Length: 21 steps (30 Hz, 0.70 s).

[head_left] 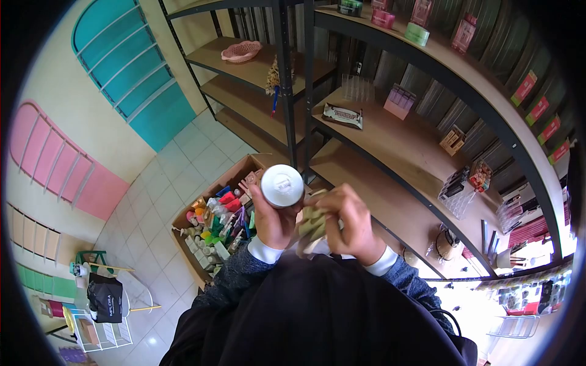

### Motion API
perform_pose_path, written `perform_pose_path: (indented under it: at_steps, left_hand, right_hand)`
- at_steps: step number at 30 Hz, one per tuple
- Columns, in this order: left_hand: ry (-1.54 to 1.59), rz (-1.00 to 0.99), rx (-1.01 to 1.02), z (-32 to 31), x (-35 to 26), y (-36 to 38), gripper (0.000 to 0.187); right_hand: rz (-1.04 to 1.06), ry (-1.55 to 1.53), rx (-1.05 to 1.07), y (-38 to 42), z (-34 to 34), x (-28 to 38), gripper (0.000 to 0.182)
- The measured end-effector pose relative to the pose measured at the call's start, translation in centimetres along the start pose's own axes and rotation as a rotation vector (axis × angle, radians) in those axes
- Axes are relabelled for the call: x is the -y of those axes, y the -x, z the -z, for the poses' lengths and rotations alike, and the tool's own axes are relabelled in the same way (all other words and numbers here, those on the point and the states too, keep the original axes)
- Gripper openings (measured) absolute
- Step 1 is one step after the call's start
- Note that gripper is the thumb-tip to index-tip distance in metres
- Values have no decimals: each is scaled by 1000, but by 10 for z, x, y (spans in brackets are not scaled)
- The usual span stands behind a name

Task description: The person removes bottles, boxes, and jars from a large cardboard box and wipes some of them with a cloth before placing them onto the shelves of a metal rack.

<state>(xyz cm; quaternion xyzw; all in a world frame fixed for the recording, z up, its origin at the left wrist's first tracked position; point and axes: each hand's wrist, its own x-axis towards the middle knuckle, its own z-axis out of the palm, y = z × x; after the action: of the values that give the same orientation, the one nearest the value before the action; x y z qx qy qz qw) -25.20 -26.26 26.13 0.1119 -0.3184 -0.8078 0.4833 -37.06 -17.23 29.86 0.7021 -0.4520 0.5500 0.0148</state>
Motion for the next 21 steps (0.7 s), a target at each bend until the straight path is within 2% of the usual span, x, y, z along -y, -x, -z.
perform_pose_path:
  at_steps: [1, 3, 5, 7, 8, 9, 10, 11, 13, 15, 16, 19, 20, 21]
  left_hand:
    - [51, 34, -26, 1, -2, 0, 63]
    - [153, 106, -75, 1, -6, 0, 65]
    - [165, 133, -30, 3, -7, 1, 68]
    - [217, 320, 261, 11, -4, 2, 71]
    - [208, 366, 19, 3, 4, 11, 67]
    - [221, 464, 73, 10, 9, 15, 70]
    - [178, 479, 66, 12, 15, 20, 71]
    - [147, 533, 275, 23, 18, 19, 71]
    - [226, 621, 319, 25, 21, 20, 69]
    - [304, 640, 352, 28, 26, 15, 67]
    - [383, 651, 361, 27, 28, 12, 65]
    - [355, 645, 342, 28, 33, 11, 65]
    - [328, 672, 258, 25, 32, 11, 65]
    - [331, 665, 266, 18, 31, 9, 65]
  right_hand:
    - [-76, 56, -51, 4, 3, -3, 36]
    - [-138, -41, -112, 8, 3, -10, 34]
    - [-222, -144, -280, 5, 3, -7, 33]
    - [-300, -173, -303, 5, 3, -13, 28]
    - [-350, -225, -306, 6, 1, -17, 27]
    - [-399, -275, -311, 10, -3, -23, 27]
    - [-429, -353, -360, 10, -11, -28, 29]
    - [-429, -235, -311, 12, -11, -33, 25]
    - [-534, -24, -144, 6, 2, -17, 21]
    - [-497, 129, -43, 6, 8, -14, 24]
    - [-279, 415, -3, 7, 13, -18, 38]
    - [-192, 295, 73, -6, 35, 3, 41]
    - [-229, 310, 220, -7, 37, 5, 54]
    - [-221, 316, 222, -10, 43, 4, 54]
